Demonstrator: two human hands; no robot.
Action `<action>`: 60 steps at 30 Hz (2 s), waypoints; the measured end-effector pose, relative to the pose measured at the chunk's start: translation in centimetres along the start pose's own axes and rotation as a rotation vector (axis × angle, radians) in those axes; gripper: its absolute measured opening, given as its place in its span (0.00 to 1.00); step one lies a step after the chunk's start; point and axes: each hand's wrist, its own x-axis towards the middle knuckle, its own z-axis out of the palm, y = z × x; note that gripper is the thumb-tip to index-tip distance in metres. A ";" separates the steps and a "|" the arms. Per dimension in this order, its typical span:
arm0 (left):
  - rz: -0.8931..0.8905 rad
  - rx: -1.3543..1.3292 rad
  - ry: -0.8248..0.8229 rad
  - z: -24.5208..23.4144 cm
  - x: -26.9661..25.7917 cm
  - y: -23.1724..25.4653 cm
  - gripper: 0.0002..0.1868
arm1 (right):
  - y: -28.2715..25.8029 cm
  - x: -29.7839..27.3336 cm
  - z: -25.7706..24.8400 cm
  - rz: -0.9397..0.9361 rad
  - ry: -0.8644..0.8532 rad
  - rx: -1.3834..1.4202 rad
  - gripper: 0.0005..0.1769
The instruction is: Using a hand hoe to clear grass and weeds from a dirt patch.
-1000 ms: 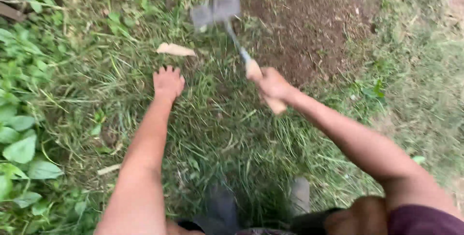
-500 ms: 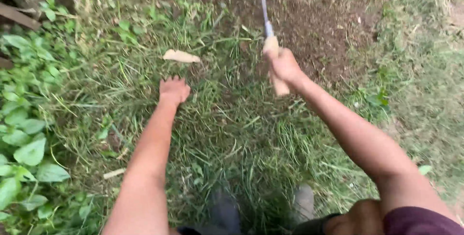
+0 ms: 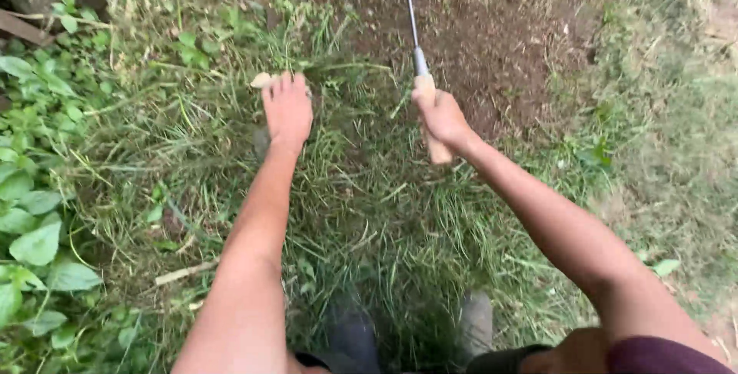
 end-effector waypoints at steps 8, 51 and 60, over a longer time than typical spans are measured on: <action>-0.142 -0.169 0.112 -1.5 3.4 4.0 0.32 | 0.4 -13.0 -2.5 0.566 -0.199 -0.091 0.21; 0.062 0.551 -1.129 -5.3 -8.3 1.6 0.81 | 1.9 -2.2 -9.0 0.177 0.044 0.136 0.23; -0.271 0.510 -0.960 6.6 -20.9 -16.9 0.18 | 2.4 -1.5 -9.5 0.106 0.092 0.216 0.20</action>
